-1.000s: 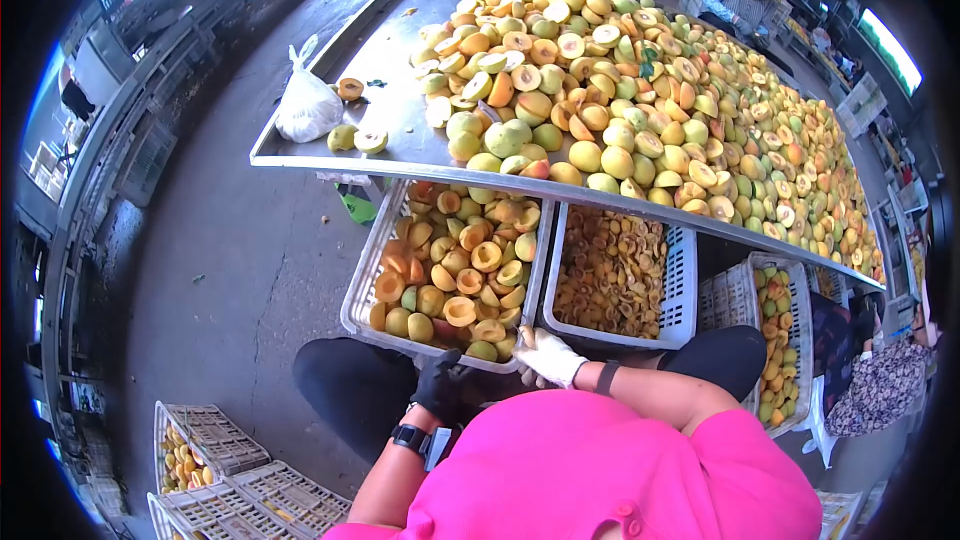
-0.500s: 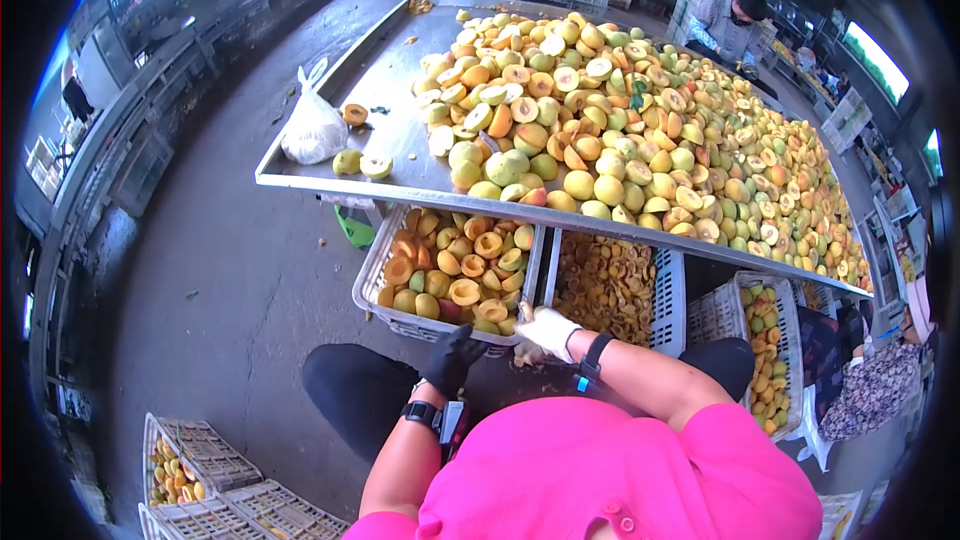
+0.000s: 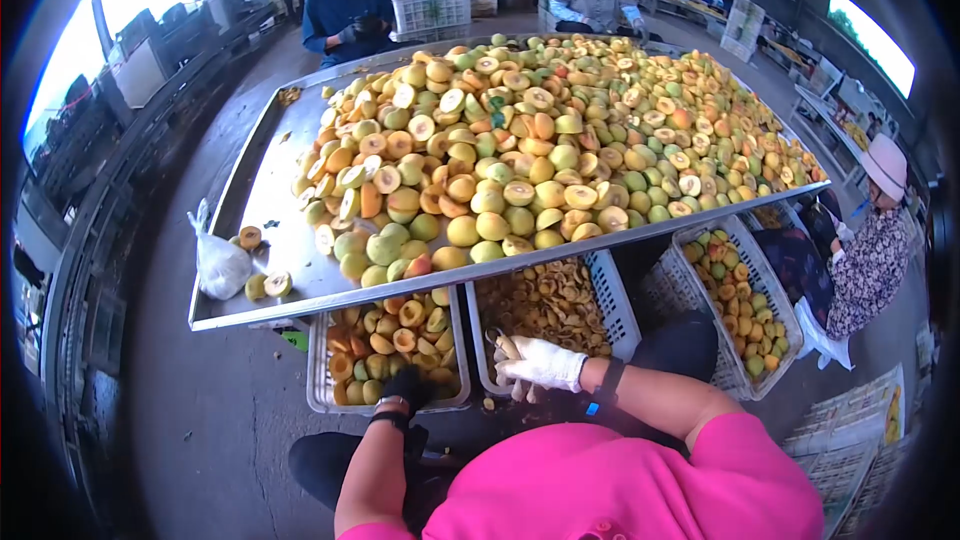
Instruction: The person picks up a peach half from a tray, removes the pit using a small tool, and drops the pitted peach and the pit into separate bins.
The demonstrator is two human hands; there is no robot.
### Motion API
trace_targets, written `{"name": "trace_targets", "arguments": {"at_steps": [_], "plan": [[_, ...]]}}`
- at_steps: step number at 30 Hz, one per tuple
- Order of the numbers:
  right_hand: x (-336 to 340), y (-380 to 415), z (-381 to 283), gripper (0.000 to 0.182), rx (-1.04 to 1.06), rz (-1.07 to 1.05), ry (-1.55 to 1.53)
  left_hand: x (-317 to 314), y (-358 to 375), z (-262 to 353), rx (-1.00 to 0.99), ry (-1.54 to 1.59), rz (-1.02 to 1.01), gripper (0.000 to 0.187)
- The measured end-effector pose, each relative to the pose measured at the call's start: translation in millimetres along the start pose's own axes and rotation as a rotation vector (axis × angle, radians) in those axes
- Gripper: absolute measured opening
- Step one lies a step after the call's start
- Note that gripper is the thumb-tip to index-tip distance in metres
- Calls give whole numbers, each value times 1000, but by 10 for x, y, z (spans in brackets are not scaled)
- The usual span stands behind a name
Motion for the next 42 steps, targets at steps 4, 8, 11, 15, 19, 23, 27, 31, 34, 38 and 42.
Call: {"name": "trace_targets", "arguments": {"at_steps": [4, 8, 11, 15, 19, 23, 27, 31, 34, 38, 42], "plan": [[344, 5, -71, 33, 104, 108, -66, 153, 287, 62, 61, 20, -117, 71], [518, 17, -327, 37, 256, 116, -50, 667, 382, 329, 72, -2, -146, 69], [748, 158, -539, 33, 434, 141, -112, 1569, 795, 721, -14, -105, -123, 55], [1215, 372, -702, 29, 581, 341, -189, 2799, 1276, 1720, -226, 6, 210, 34], [1614, 417, -574, 18, 599, 604, -422, 3493, 1299, 2801, -571, 338, 506, 38], [1790, 480, -441, 18, 556, 650, -556, 3555, 451, 3555, -581, 301, 539, 54], [1909, 539, -374, 17, 587, 682, -440, 3547, 7, 4035, -355, 102, 424, 70], [1921, 635, -416, 16, 543, 620, -427, 3488, -165, 4083, -238, 75, 462, 76], [1886, 592, -441, 16, 600, 610, -459, 3495, -157, 4024, -251, 138, 468, 77], [1796, 559, -458, 18, 627, 550, -509, 3313, -558, 3693, -530, 687, 371, 60], [1681, 492, -503, 17, 702, 528, -328, 3455, 170, 3582, -436, 1450, 26, 44]]}}
Point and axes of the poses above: each hand's wrist, its own y-axis away from the middle knuckle, its own x-axis out of the back of the hand, z = x × y, the point moved 5 cm from there along -y, towards the middle knuckle, and after that the axes turned 15 degrees about x, right-handed, at the moved point
